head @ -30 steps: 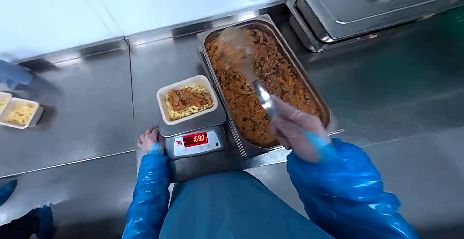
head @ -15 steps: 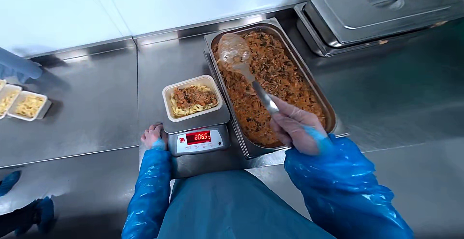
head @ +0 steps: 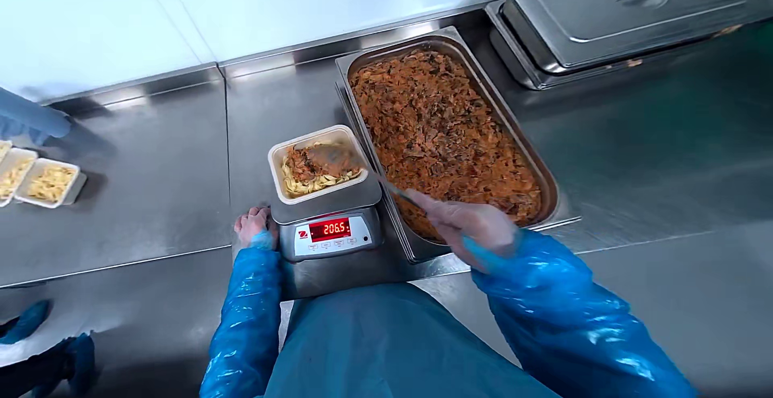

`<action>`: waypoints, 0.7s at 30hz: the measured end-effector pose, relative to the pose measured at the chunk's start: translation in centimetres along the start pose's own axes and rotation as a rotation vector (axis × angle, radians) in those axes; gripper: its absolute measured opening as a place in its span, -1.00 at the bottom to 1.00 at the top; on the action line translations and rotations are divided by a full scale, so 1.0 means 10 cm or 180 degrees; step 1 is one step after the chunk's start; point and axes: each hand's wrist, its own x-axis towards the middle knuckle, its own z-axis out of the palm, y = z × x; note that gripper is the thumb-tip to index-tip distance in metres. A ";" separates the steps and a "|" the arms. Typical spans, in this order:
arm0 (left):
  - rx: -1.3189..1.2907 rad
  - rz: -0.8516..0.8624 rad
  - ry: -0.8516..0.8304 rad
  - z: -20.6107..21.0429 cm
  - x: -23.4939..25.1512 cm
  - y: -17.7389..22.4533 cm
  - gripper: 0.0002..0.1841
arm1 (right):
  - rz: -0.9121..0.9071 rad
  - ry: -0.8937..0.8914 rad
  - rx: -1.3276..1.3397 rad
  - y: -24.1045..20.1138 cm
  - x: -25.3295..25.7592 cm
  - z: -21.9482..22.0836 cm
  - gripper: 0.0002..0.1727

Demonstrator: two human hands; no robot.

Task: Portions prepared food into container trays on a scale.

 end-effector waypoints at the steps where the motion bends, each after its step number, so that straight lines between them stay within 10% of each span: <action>1: -0.0063 0.0013 -0.0062 0.00 0.03 -0.04 -0.75 | 0.0048 -0.0243 -0.0084 -0.01 0.06 0.06 -0.39; 6: -0.1377 -0.0058 0.0057 -0.11 0.01 -0.30 -0.62 | -0.0033 -0.0915 -0.0437 -0.09 0.35 0.05 -0.34; 11: -0.2720 -0.0503 0.0916 -0.66 -0.19 0.11 -0.53 | -0.0042 -0.0407 -0.0329 -0.11 0.37 -0.04 -0.34; 21: -0.2240 -0.0943 -0.0894 -0.94 0.13 0.88 -0.56 | 0.0229 -0.0385 -0.0148 -0.15 0.33 0.12 -0.38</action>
